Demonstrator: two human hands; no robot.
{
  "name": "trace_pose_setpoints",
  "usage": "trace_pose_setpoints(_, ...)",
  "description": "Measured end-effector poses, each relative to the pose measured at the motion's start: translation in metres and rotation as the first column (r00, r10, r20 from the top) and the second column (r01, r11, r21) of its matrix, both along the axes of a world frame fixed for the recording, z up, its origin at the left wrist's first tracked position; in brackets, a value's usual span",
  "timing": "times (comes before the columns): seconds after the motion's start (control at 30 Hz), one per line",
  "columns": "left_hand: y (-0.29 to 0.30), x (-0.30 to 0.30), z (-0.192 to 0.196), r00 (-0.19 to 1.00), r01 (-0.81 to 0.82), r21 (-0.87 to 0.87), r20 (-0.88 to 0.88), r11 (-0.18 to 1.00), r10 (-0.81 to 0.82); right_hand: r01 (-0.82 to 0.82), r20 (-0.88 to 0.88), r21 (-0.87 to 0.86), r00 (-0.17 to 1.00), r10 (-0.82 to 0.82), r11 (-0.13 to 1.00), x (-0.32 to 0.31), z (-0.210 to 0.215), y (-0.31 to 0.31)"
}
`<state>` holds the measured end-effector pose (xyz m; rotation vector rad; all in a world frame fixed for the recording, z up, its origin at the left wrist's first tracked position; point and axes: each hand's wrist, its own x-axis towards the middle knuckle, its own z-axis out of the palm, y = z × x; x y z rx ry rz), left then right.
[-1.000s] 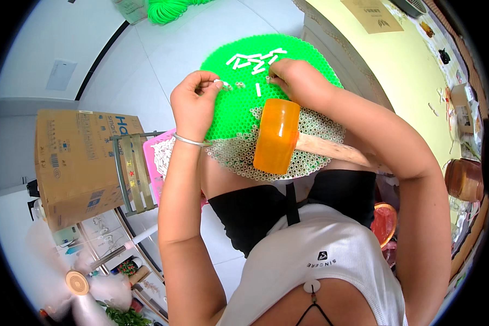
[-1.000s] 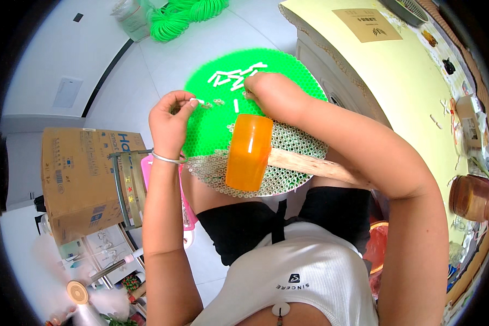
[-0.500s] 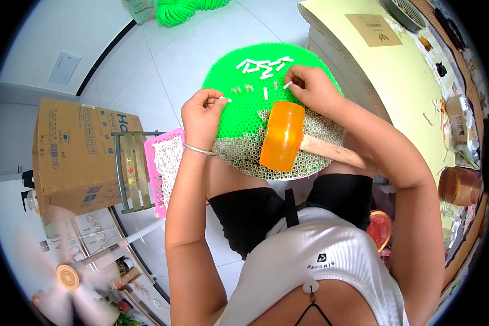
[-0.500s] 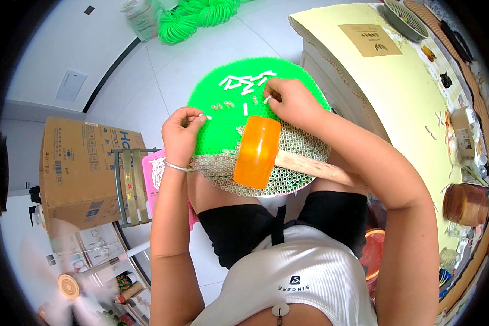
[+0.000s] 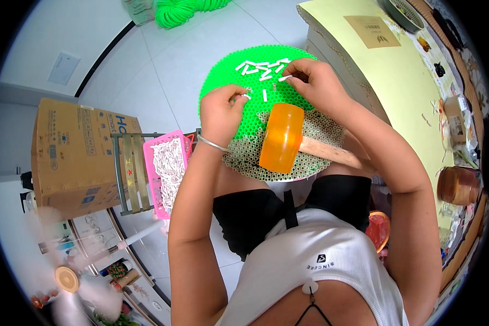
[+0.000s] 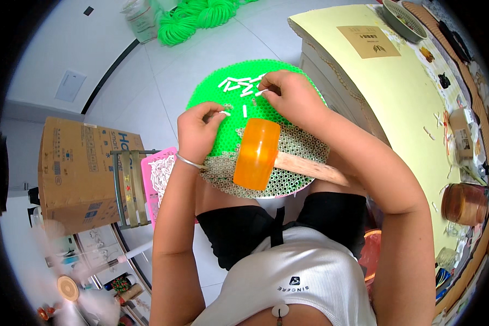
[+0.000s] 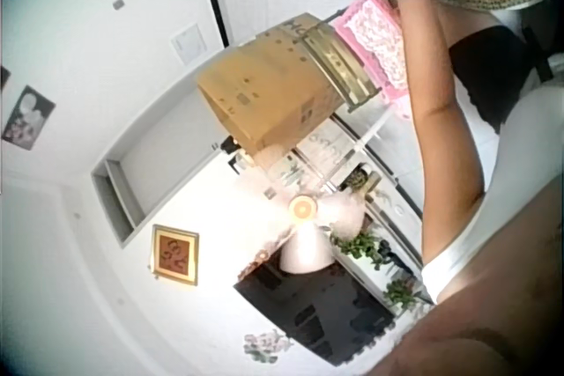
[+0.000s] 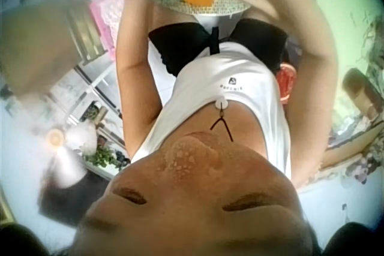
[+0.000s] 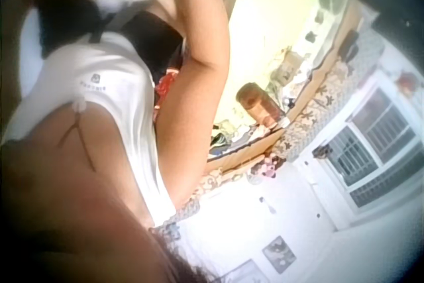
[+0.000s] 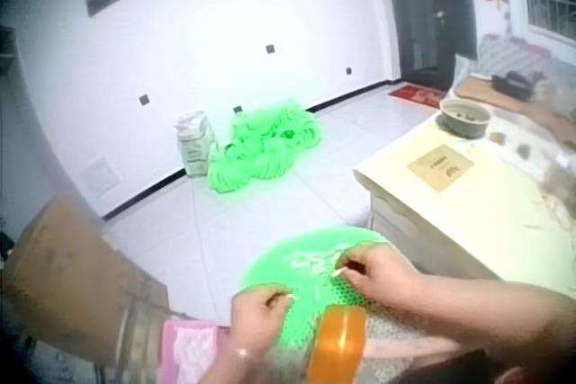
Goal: The person places small white pegs into a green pegboard resting on their lap and uses a yellow mallet to tap them into place. They periodically adjust the pegboard and continue inserting and securing the pegs.
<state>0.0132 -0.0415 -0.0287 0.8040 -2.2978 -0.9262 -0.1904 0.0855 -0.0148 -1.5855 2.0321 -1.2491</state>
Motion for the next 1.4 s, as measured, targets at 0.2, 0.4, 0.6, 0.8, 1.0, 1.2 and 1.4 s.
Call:
trace_pose_setpoints(0.2, -0.017, 0.002, 0.012, 1.0, -0.021, -0.337, -0.022, 0.941, 0.014, 0.048, 0.159, 0.084, 0.985, -0.061, 0.995, 0.006, 0.012, 0.035)
trace_pose_setpoints(0.4, -0.016, 0.019, 0.002, 0.98, -0.07, -0.25, 0.164, 0.966, 0.113, 0.095, 0.348, 0.127, 0.928, -0.134, 0.987, 0.013, 0.019, 0.077)
trace_pose_setpoints(0.6, -0.006, 0.011, 0.004, 0.989, -0.081, -0.179, 0.107, 0.981, 0.101, 0.116, 0.376, 0.082, 0.916, -0.138, 0.99, 0.011, 0.01, 0.079)
trace_pose_setpoints(0.8, -0.005, 0.003, -0.005, 0.991, -0.024, -0.472, 0.105, 0.881, 0.083, 0.083, 0.385, 0.032, 0.919, -0.089, 0.996, 0.013, 0.014, 0.074)
trace_pose_setpoints(1.0, -0.005, 0.0, -0.001, 0.977, 0.074, -0.537, 0.206, 0.84, 0.046, 0.073, 0.36, 0.038, 0.93, -0.082, 0.997, 0.014, 0.016, 0.076)
trace_pose_setpoints(1.2, -0.005, -0.006, -0.007, 0.95, 0.112, -0.571, 0.302, 0.813, 0.081, 0.001, 0.347, 0.045, 0.938, -0.017, 0.999, 0.014, 0.031, 0.055)
trace_pose_setpoints(1.4, 0.018, 0.009, 0.023, 0.996, -0.069, -0.474, 0.016, 0.878, 0.087, -0.085, 0.151, -0.006, 0.985, 0.085, 0.996, 0.028, 0.05, 0.02)
